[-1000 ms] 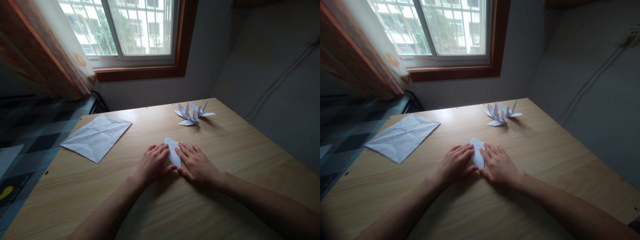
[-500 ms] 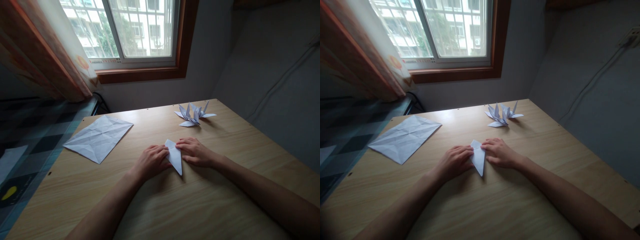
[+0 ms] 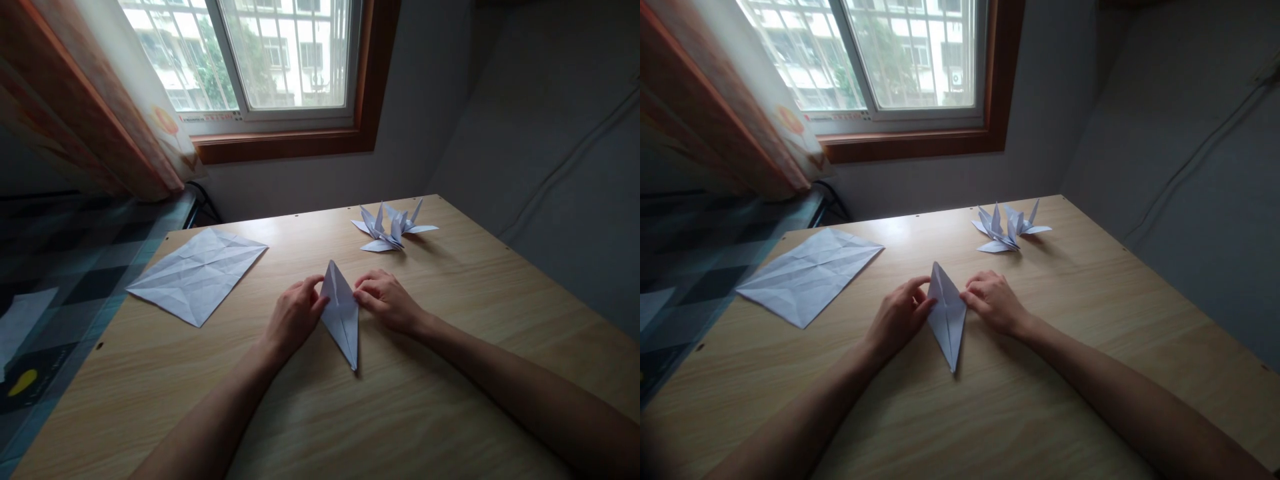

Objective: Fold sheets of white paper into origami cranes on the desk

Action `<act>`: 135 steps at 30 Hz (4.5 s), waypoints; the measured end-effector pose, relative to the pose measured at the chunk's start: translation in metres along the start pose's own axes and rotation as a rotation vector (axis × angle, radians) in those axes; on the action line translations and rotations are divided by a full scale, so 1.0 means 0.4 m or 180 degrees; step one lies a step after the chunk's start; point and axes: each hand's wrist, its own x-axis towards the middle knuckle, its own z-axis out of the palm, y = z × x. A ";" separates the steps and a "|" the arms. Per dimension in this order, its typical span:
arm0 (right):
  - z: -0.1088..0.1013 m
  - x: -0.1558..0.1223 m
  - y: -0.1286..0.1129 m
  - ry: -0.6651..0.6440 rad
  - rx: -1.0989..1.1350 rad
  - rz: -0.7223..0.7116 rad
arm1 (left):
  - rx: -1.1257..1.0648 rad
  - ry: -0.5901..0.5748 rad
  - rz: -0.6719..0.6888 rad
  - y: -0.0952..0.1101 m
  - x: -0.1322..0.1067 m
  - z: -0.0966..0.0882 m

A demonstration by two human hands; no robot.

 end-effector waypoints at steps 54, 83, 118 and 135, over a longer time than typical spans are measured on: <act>0.007 -0.011 0.012 0.0168 0.0158 -0.0060 | 0.0381 -0.0438 0.0892 -0.001 0.003 -0.009; 0.036 -0.003 0.001 0.0376 0.0692 0.0262 | 0.0382 -0.0138 0.0208 -0.018 0.008 -0.001; 0.025 -0.052 -0.037 0.0307 -0.1022 -0.0617 | 0.1081 -0.0998 0.1301 0.059 -0.011 -0.006; 0.039 -0.081 -0.030 0.0242 -0.0593 -0.0883 | 0.0168 -0.0216 0.1205 0.028 -0.013 0.013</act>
